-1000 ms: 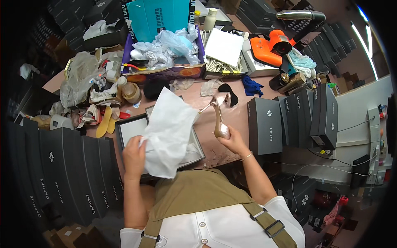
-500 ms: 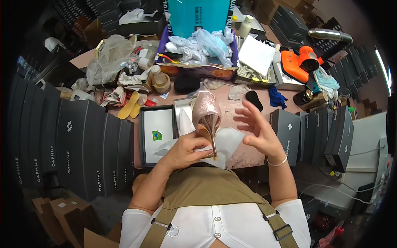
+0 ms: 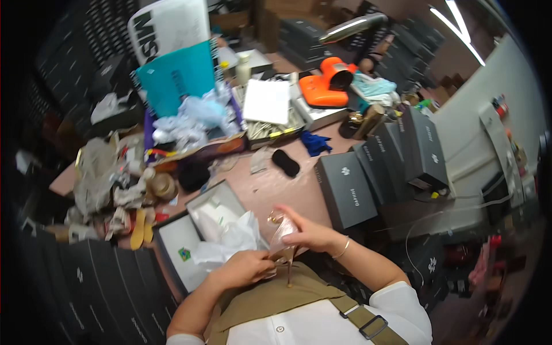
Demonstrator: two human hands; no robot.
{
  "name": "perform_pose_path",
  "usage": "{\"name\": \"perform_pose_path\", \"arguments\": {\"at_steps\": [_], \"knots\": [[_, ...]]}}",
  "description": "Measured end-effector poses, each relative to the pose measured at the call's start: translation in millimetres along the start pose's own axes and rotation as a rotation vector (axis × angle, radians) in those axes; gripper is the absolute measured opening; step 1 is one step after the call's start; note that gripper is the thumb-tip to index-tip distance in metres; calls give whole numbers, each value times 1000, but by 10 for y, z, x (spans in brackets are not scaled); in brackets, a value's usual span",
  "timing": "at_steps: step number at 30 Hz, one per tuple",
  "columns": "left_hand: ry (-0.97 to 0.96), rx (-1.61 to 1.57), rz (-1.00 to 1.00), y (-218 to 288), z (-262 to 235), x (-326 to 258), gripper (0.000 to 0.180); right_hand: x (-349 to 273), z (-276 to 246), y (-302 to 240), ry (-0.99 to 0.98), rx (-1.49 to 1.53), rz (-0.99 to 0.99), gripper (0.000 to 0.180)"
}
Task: Packing high-heeled shoes into boxes with tissue paper and organizing the finished boxes at a workstation.
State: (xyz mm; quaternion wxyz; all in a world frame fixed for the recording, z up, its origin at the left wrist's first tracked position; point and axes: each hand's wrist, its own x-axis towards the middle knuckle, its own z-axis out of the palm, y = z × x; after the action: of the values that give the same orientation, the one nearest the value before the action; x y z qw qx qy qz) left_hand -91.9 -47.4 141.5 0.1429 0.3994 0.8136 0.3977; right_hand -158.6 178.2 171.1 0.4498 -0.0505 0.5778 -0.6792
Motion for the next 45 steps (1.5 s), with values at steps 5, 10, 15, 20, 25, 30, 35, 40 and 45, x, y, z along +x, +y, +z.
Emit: {"name": "perform_pose_path", "arguments": {"at_steps": [5, 10, 15, 20, 25, 30, 35, 40, 45], "knots": [[-134, 15, 131, 64, -47, 220, 12, -293, -135, 293, -189, 238, 65, 52], [-67, -152, 230, -83, -247, 328, 17, -499, -140, 533, 63, 360, -55, 38], [1348, -643, -298, -977, -1316, 113, 13, -846, -377, 842, 120, 679, -380, 36], [2167, -940, -32, -1566, -1933, 91, 14, -831, -246, 500, 16, 607, -648, 33], [2185, -940, 11, -1440, -1673, 225, 15, -683, 187, 130, -48, 405, -657, 49], [1780, -486, -50, -827, -1047, 413, 16, -367, 356, -132, -104, 398, -530, 54], [1424, -370, -180, -535, -509, 335, 12, 334, 167, 121, 259, 635, -523, 49], [1245, 17, -317, -766, -609, 288, 21, 185, -165, 377, 382, 1015, -435, 45], [1080, -146, -459, -703, -477, 584, 18, 57, -160, 473, 379, 1075, -429, 50]]}}
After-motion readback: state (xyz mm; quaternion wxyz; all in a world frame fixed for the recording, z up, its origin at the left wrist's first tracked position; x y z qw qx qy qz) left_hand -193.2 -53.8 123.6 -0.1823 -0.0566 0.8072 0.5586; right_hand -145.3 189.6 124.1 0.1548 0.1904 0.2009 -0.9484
